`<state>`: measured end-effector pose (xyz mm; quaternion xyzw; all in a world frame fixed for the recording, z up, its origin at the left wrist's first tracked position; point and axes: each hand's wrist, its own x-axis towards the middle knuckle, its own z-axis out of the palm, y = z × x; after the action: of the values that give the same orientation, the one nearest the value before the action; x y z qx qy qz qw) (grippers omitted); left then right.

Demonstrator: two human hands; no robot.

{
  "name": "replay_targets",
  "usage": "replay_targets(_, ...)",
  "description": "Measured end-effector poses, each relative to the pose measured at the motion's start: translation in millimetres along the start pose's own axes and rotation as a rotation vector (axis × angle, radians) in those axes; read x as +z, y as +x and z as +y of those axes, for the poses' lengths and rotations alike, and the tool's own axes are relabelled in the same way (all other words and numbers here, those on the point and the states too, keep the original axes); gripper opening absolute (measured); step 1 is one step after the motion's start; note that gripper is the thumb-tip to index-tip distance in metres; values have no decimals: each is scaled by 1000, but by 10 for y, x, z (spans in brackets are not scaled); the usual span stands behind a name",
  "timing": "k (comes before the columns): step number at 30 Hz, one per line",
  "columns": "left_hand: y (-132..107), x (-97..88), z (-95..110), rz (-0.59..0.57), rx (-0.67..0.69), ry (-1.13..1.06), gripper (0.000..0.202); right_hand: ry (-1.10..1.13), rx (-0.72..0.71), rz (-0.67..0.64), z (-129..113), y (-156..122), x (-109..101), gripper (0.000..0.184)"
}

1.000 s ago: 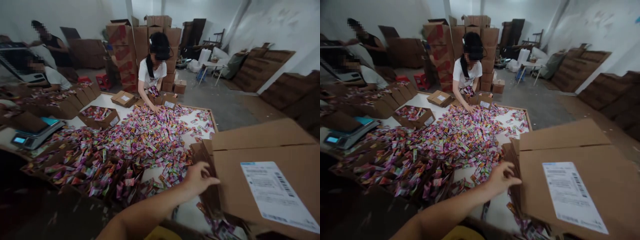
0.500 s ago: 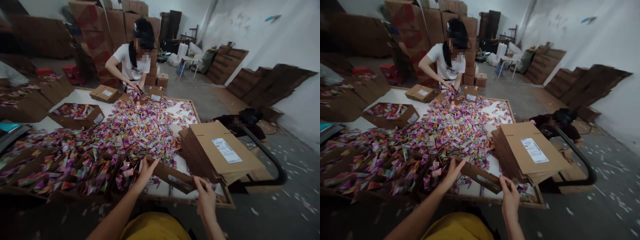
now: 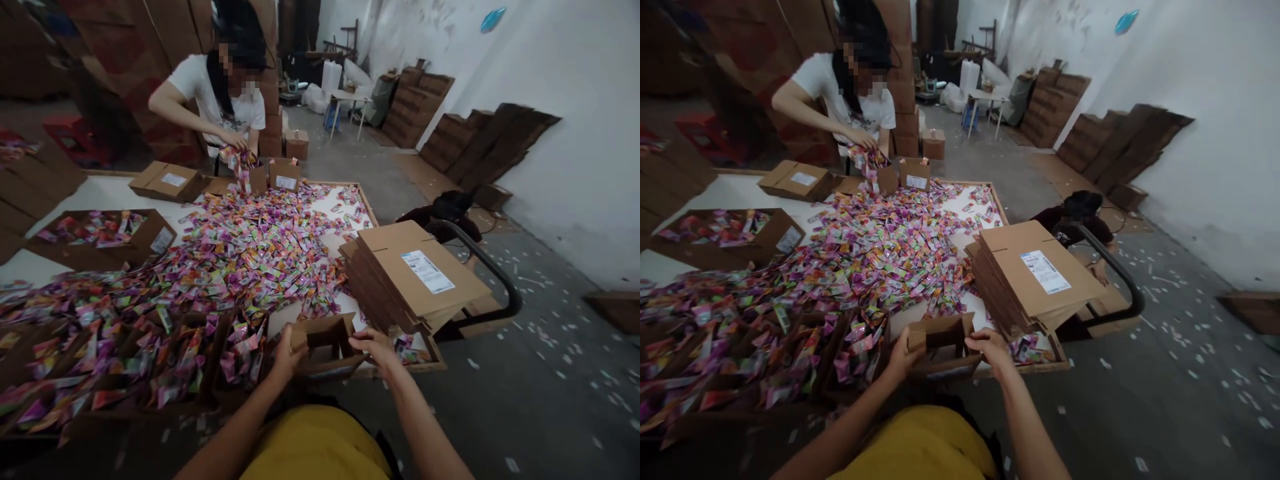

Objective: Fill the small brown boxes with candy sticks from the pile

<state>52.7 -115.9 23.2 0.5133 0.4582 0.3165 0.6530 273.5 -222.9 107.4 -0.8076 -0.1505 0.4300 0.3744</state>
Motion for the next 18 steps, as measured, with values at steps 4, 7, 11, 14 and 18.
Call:
replay_targets(4, -58, -10, -21, 115, -24, -6, 54, -176, -47, -54, -43, 120, 49, 18)
replay_targets(7, -82, -10, 73, 127, -45, -86, 42, -274, -188, -30, -111, 69, 23, 11)
replay_targets(11, -116, 13, 219, 78, -64, -189, 37, -359, -536, -294, -99, -205, -112, 25)
replay_targets(14, -88, 23, 270, 82, -47, -200, 33, -493, -670, -431, -11, -333, -128, 25)
replay_targets(18, 28, 17, 256, 90, -29, -155, 31, -606, -571, -92, -5, -274, 22, 23)
